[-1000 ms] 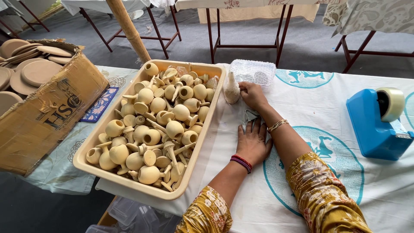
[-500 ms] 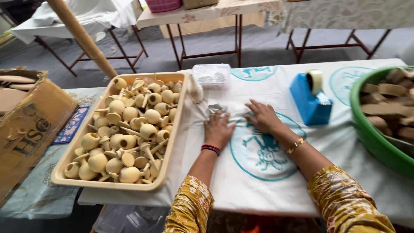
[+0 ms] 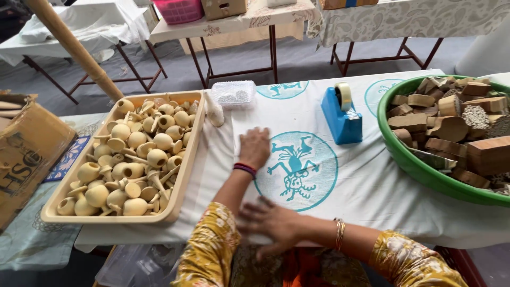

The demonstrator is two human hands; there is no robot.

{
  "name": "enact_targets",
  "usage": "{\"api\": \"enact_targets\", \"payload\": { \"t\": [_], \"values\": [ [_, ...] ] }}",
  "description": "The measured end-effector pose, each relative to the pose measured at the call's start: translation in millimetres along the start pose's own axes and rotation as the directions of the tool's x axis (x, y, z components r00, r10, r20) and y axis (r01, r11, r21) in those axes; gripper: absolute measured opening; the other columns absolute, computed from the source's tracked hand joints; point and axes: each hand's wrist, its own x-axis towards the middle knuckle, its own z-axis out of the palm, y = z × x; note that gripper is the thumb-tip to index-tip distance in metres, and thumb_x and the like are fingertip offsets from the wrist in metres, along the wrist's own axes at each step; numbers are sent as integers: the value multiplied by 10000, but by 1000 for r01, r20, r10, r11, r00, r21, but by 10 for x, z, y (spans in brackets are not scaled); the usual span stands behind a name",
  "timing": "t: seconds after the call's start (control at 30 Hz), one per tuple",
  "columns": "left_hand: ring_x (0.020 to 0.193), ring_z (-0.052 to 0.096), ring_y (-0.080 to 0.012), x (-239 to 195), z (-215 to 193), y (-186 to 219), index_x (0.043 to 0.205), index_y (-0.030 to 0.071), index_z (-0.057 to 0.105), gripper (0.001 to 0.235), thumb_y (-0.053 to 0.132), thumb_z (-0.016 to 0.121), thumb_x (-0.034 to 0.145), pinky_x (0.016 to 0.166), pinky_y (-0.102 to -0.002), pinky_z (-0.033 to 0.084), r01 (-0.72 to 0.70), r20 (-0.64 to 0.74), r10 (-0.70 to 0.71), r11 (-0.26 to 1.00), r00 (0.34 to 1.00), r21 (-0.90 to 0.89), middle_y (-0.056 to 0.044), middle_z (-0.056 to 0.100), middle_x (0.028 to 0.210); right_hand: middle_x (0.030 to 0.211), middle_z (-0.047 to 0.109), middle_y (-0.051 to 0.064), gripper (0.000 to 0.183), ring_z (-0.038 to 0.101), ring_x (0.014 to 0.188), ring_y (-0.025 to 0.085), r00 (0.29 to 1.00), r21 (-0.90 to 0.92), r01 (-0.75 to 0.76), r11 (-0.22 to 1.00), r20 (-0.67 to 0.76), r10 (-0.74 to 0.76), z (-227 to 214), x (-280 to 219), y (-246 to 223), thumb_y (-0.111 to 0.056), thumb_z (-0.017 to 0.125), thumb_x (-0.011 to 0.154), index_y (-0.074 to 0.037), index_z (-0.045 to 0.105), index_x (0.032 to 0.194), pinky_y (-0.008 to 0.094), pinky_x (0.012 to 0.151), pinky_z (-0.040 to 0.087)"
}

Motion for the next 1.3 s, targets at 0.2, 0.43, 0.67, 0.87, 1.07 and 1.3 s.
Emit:
{"api": "enact_targets", "payload": {
  "t": [0.2,0.43,0.67,0.87,1.07,1.3],
  "values": [
    [990,631,-286,-25,256,801,1210,134,622,289,285,651,965,862,-459,497,-166,58,214,878,975,-449,-104,642,1046,1401,660,100,575,495,1429,339,979,301,141,943,97,-177,-478,-392,-337,-488,629,898,-130,660,1346,639,1241,261],
    [1081,663,-288,-209,376,635,1139,143,709,306,266,740,861,963,-463,483,-278,-53,293,811,955,-516,-96,715,1066,1178,692,41,302,683,844,180,455,16,-886,463,-152,877,-1967,-1529,643,-153,494,1028,-186,614,1303,357,778,645],
    [832,678,-146,47,726,36,1127,49,700,232,225,650,983,736,-293,564,197,114,-352,210,929,-958,-62,740,949,1492,600,50,563,638,1286,262,15,-250,-967,-41,-217,976,-2185,-2536,1537,-167,593,983,-307,526,1525,438,1031,554],
    [740,531,-103,80,1060,-185,1109,27,675,174,168,630,1018,644,-247,444,99,139,-444,-112,885,-989,-6,637,884,1381,648,94,577,659,1216,296,-101,-107,-987,-117,-144,984,-2251,-2394,1346,-455,778,870,-269,626,1395,444,1025,546],
    [752,544,-66,158,1061,-254,1106,56,644,197,232,604,1026,650,-214,474,100,229,-449,-294,864,-951,26,620,896,1158,678,167,493,651,973,241,57,777,-450,441,-468,882,-1826,-1940,1341,-451,492,1096,-12,636,1266,358,833,573],
    [998,680,-200,106,1425,-224,1390,68,615,387,19,547,1013,837,-263,597,-134,-631,-133,924,765,-358,-180,632,1331,1023,570,97,521,558,786,146,409,990,124,62,-108,906,-934,-558,1978,-416,477,1048,-2,483,1365,270,669,543]
  ]
}}
